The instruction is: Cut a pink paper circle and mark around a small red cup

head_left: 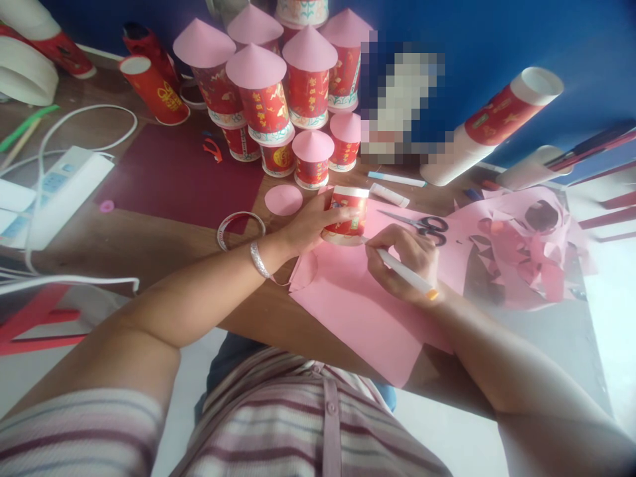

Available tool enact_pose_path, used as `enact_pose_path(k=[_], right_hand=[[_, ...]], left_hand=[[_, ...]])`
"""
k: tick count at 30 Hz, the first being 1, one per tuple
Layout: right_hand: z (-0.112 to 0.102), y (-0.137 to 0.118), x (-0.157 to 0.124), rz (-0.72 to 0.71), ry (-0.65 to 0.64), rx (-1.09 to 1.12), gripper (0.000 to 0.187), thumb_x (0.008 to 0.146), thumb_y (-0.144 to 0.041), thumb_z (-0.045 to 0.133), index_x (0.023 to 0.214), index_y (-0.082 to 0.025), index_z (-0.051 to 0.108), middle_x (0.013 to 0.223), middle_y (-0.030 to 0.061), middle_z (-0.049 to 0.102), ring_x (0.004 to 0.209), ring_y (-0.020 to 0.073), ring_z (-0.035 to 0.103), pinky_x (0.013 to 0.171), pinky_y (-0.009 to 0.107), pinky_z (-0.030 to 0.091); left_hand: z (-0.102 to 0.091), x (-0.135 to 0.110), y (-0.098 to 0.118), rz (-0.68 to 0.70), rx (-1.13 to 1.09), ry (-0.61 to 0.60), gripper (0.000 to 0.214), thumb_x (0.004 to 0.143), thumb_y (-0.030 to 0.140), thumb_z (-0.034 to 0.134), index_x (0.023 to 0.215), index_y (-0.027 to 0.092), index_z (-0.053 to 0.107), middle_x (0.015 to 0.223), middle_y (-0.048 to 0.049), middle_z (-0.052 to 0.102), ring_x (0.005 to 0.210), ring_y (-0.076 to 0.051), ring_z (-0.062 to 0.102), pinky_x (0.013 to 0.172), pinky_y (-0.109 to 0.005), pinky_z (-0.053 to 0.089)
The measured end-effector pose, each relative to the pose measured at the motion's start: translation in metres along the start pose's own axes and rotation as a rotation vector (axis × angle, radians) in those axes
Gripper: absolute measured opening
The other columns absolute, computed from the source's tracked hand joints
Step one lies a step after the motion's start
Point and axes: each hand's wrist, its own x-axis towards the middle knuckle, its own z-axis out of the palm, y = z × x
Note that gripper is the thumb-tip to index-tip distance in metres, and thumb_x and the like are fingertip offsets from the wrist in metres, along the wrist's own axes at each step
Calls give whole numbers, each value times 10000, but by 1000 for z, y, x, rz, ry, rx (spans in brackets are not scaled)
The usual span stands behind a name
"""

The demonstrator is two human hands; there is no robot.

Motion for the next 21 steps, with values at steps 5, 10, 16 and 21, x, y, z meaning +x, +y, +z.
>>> enact_pose_path(k=[5, 10, 16, 21], right_hand=[[0, -2, 1, -6, 3, 24, 179, 910, -76, 617, 904, -254, 602, 703, -46, 692, 534, 124, 614, 497, 257, 452], [0, -3, 2, -4, -2, 52, 200, 899, -63, 628, 915, -258, 590, 709, -52, 682, 540, 123, 608, 509, 252, 448], [0, -4, 1, -3, -10, 34, 198, 913, -73, 630, 916, -265, 579, 707, -56, 686, 523, 124, 597, 500, 262, 441], [0, -5, 1, -8, -9, 35, 203, 923, -64, 624, 925, -260, 569, 717, -55, 686, 541, 116, 606, 507, 250, 444]], left_hand=[[1, 0, 2, -14, -13, 0, 445, 765, 498, 945, 916, 181, 672, 876, -27, 702, 827, -154, 663, 759, -288, 544], [2, -1, 4, -32, -51, 15, 460, 727, 468, 967, 917, 176, 666, 863, -8, 668, 796, -136, 630, 740, -283, 536], [3, -1, 4, -35, -42, 13, 470, 739, 490, 956, 925, 178, 658, 874, -10, 662, 804, -140, 624, 745, -294, 536], [3, -1, 2, -15, -42, 10, 466, 755, 491, 956, 897, 173, 647, 858, -2, 635, 787, -127, 612, 727, -282, 519]])
